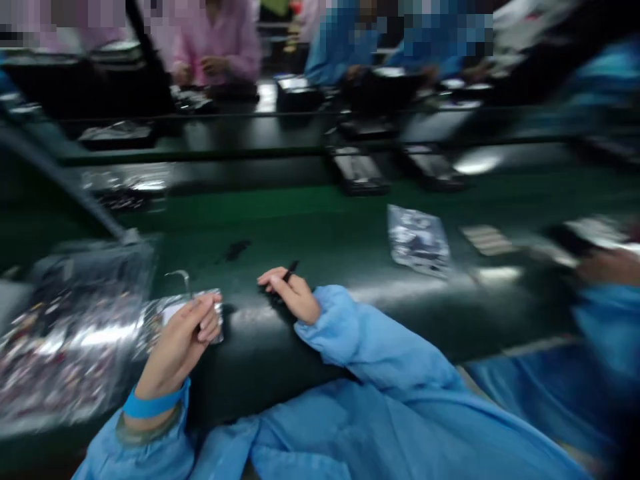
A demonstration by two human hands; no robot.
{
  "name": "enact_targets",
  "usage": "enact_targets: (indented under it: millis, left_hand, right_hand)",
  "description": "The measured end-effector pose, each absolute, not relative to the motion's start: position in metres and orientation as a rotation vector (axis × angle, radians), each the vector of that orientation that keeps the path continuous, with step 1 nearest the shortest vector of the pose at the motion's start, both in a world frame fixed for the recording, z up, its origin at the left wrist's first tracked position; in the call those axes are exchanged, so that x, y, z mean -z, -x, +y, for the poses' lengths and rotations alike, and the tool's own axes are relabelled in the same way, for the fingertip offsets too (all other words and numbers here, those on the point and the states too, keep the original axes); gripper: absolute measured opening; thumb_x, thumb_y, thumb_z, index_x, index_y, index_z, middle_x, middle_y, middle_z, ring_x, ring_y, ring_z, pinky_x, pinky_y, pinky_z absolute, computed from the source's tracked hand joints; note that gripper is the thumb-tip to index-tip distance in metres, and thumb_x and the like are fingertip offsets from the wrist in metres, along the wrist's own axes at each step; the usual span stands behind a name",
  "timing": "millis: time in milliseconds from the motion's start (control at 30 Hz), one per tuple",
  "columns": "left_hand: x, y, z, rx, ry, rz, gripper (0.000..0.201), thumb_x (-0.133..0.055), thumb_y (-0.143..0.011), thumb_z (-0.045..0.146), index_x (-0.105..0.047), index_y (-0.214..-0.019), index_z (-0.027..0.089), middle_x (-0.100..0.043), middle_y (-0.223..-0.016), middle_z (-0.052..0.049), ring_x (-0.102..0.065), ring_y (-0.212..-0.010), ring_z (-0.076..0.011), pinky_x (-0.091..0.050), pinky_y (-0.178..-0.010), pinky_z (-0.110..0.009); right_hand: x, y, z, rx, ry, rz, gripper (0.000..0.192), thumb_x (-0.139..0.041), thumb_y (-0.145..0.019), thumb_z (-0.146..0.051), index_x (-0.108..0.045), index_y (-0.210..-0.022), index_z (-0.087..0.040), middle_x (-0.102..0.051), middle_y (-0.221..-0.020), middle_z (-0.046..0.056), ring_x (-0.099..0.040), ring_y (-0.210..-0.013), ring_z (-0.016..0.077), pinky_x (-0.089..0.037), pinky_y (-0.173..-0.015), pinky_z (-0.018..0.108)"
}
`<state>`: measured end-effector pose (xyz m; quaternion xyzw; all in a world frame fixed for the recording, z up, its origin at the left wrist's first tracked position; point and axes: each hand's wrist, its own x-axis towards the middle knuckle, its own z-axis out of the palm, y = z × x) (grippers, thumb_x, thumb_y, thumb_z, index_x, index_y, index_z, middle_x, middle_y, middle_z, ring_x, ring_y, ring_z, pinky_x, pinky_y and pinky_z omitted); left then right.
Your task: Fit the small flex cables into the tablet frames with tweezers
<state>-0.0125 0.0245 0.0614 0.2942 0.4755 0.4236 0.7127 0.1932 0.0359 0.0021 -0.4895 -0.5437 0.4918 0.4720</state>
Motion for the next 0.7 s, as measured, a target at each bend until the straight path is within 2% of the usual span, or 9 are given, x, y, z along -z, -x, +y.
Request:
enact_targets:
  millis: [100,167,267,400,500,567,700]
  left_hand:
    - [-0.050,-0.007,0.037,-0.903,-0.684,1.073,0.033,-0.083,-0.061,0.035,-0.066,-0.080,0.014,-0.037,-0.052,0.006,-0.031,-0.043,-0.0039,-0.030,-0.039,-0.018]
    - [-0.044,-0.013,0.044,-0.874,-0.706,1.104,0.037,-0.084,-0.058,0.037,-0.066,-0.082,0.015,-0.037,-0.053,0.006,-0.032,-0.044,-0.0044,-0.031,-0.039,-0.018]
    - [-0.040,-0.011,0.046,-0.852,-0.663,1.163,0.042,-0.086,-0.051,0.039,-0.066,-0.079,0.016,-0.037,-0.055,0.006,-0.032,-0.046,-0.0044,-0.032,-0.038,-0.017]
    - [-0.042,-0.003,0.045,-0.939,-0.515,1.236,0.044,-0.089,-0.042,0.034,-0.063,-0.073,0.016,-0.032,-0.056,0.008,-0.028,-0.046,-0.0032,-0.032,-0.036,-0.016]
    - [-0.043,-0.004,0.045,-0.965,-0.507,1.221,0.042,-0.088,-0.043,0.033,-0.062,-0.072,0.016,-0.033,-0.056,0.008,-0.028,-0.046,-0.0032,-0.033,-0.037,-0.017]
    - [-0.043,-0.006,0.044,-0.951,-0.532,1.206,0.044,-0.089,-0.043,0.033,-0.063,-0.073,0.016,-0.034,-0.056,0.007,-0.029,-0.046,-0.0037,-0.032,-0.036,-0.017]
    - [-0.041,-0.008,0.041,-0.937,-0.551,1.187,0.048,-0.090,-0.040,0.034,-0.065,-0.075,0.015,-0.035,-0.054,0.007,-0.030,-0.046,-0.0038,-0.032,-0.037,-0.017]
  right_hand:
    - [0.003,-0.203,0.047,-1.170,1.244,-1.266,0.057,-0.040,-0.085,-0.067,-0.068,-0.089,-0.019,-0.063,-0.078,0.003,-0.057,-0.072,0.0134,-0.048,-0.071,0.028]
    - [0.007,-0.209,0.056,-1.198,1.264,-1.209,0.060,-0.035,-0.086,-0.068,-0.067,-0.087,-0.017,-0.064,-0.075,0.004,-0.055,-0.063,0.0112,-0.045,-0.058,0.024]
    - [0.008,-0.215,0.063,-1.251,1.266,-1.139,0.061,-0.032,-0.088,-0.067,-0.065,-0.087,-0.015,-0.065,-0.071,0.003,-0.048,-0.050,0.0081,-0.041,-0.048,0.022]
    - [0.002,-0.218,0.064,-1.270,1.244,-1.132,0.055,-0.039,-0.088,-0.064,-0.066,-0.083,-0.016,-0.058,-0.055,-0.003,-0.042,-0.043,0.0067,-0.037,-0.048,0.022]
    - [0.002,-0.220,0.063,-1.250,1.216,-1.154,0.052,-0.046,-0.086,-0.063,-0.067,-0.077,-0.017,-0.051,-0.046,-0.005,-0.044,-0.047,0.0072,-0.040,-0.057,0.021]
    - [0.004,-0.220,0.063,-1.253,1.196,-1.154,0.054,-0.046,-0.084,-0.065,-0.068,-0.075,-0.016,-0.050,-0.046,-0.005,-0.046,-0.050,0.0076,-0.040,-0.060,0.022]
    - [0.010,-0.218,0.064,-1.283,1.174,-1.114,0.063,-0.045,-0.077,-0.074,-0.068,-0.072,-0.015,-0.057,-0.055,-0.001,-0.048,-0.052,0.0080,-0.037,-0.053,0.022]
